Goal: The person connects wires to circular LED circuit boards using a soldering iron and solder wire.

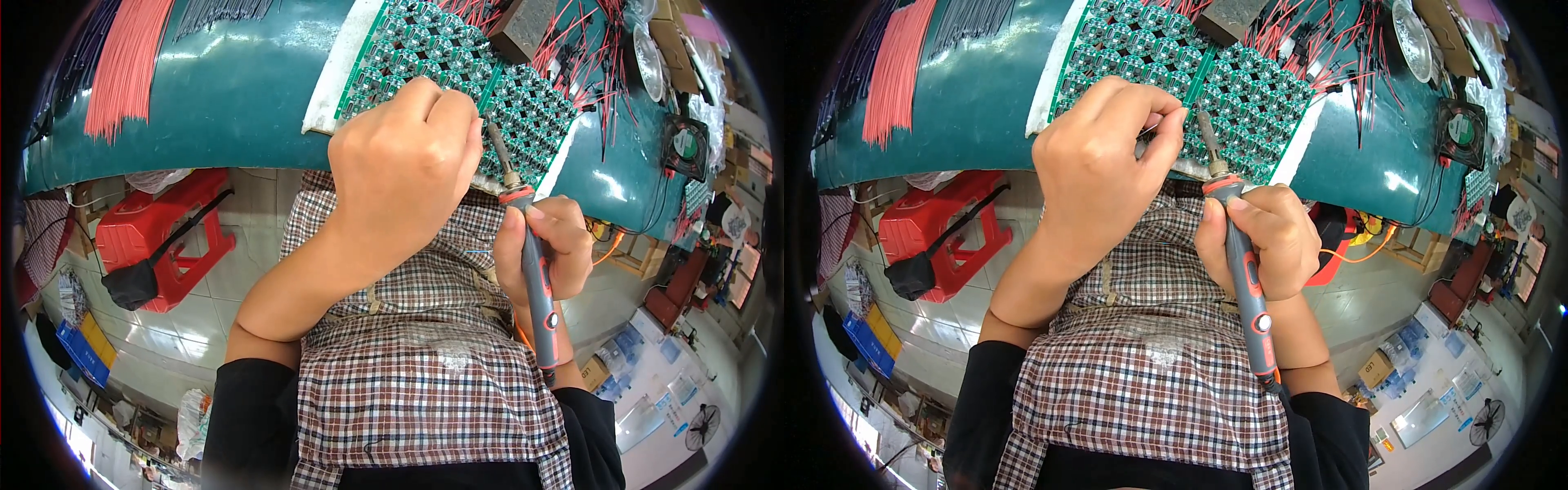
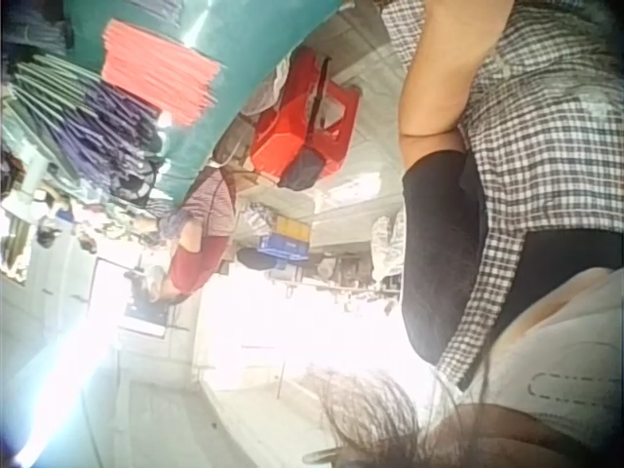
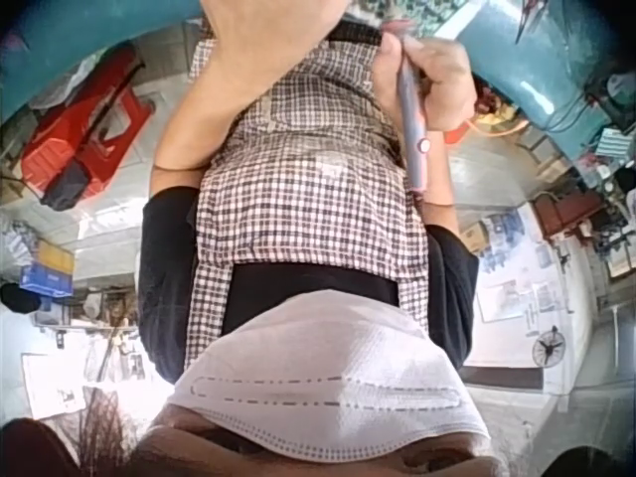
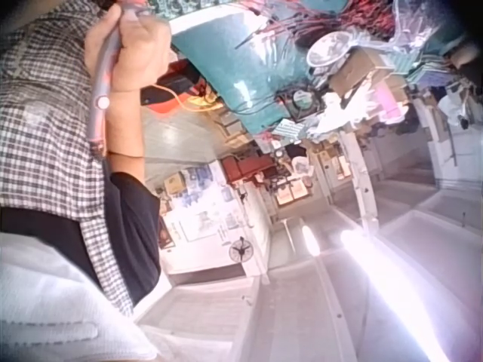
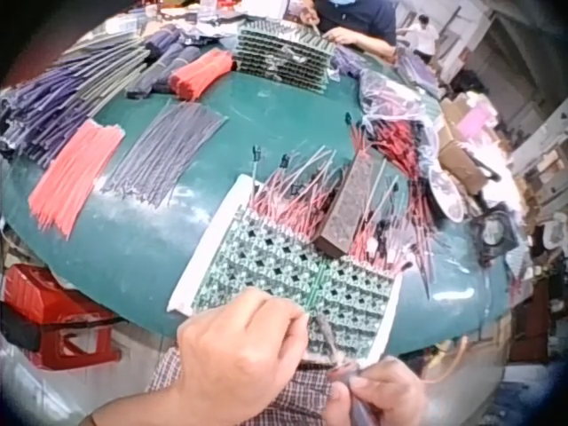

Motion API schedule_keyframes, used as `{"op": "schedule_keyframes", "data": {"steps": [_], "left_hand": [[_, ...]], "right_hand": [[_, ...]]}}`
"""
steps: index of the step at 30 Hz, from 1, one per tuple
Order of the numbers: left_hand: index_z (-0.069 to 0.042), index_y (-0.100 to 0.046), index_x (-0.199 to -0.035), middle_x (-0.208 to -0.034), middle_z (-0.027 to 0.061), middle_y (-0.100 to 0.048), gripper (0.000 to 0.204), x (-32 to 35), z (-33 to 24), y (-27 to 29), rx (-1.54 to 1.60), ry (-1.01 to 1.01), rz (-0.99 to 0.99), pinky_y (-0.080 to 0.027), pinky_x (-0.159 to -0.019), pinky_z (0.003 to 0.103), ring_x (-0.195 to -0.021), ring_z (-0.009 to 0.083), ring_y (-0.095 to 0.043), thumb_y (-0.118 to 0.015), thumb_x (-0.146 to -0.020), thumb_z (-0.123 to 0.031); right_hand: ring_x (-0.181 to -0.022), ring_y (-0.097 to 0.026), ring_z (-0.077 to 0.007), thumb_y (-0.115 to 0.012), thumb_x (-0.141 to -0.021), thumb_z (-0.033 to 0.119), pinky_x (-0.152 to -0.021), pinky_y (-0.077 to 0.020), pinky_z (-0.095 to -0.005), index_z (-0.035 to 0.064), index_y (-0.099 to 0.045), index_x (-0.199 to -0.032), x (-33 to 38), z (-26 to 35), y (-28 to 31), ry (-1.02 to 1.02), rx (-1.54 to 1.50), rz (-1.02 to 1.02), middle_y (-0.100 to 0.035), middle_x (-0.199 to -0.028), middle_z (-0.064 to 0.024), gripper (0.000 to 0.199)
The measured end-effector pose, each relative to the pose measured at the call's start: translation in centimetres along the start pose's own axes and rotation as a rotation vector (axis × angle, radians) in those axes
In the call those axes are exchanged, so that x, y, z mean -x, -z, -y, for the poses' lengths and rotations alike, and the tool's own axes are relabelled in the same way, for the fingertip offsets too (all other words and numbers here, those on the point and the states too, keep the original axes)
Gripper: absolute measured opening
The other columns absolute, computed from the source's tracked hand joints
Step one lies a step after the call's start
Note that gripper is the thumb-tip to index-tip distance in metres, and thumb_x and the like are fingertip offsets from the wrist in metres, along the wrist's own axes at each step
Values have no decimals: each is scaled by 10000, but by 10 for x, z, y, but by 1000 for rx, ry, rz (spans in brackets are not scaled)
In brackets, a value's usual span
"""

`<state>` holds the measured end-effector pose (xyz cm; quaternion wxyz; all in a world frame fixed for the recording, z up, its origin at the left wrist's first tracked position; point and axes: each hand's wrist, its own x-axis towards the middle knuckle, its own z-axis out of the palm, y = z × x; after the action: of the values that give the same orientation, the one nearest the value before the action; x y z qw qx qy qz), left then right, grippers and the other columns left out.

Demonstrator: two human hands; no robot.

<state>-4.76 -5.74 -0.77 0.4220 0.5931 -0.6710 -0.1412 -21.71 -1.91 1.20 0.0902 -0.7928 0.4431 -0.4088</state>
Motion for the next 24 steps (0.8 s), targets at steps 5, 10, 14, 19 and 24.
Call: {"op": "schedule_keyframes", "data": {"steps": [5,10,14,19,24], "left_hand": [[-101,-691,-795,-741,-3,-641,100,-1,2,-2,-22,-45,9,-468,-496,294,-582,165,-633,-779,-751,-79],[-102,-689,-792,-735,-1,-630,98,-1,2,0,-27,-58,18,-461,-494,297,-570,165,-622,-776,-752,-80],[-97,-679,-788,-731,5,-619,99,-1,2,0,9,-35,28,-453,-482,293,-554,162,-608,-767,-755,-67],[-93,-598,-741,-746,46,-559,132,-1,0,2,40,-25,37,-483,-492,359,-577,234,-610,-727,-756,-114],[-85,-668,-798,-734,-1,-614,104,0,1,4,51,7,49,-438,-455,277,-502,121,-557,-750,-748,-46]], "right_hand": [[-533,-580,-185,-801,-746,28,-453,-458,-284,57,-549,-941,-3,3,0,1,51,24,-589,-698,-74,320],[-538,-587,-200,-813,-719,25,-461,-472,-295,58,-561,-924,-5,5,-1,20,77,22,-587,-699,-77,326],[-553,-598,-214,-819,-700,16,-474,-488,-306,49,-582,-910,-7,7,-2,19,87,34,-587,-702,-84,319],[-571,-605,-220,-818,-695,6,-479,-494,-312,43,-588,-915,-10,9,0,36,103,51,-591,-710,-92,320],[-586,-610,-223,-809,-707,-12,-491,-498,-315,39,-585,-921,-15,9,-3,20,108,71,-597,-733,-90,314]]}}
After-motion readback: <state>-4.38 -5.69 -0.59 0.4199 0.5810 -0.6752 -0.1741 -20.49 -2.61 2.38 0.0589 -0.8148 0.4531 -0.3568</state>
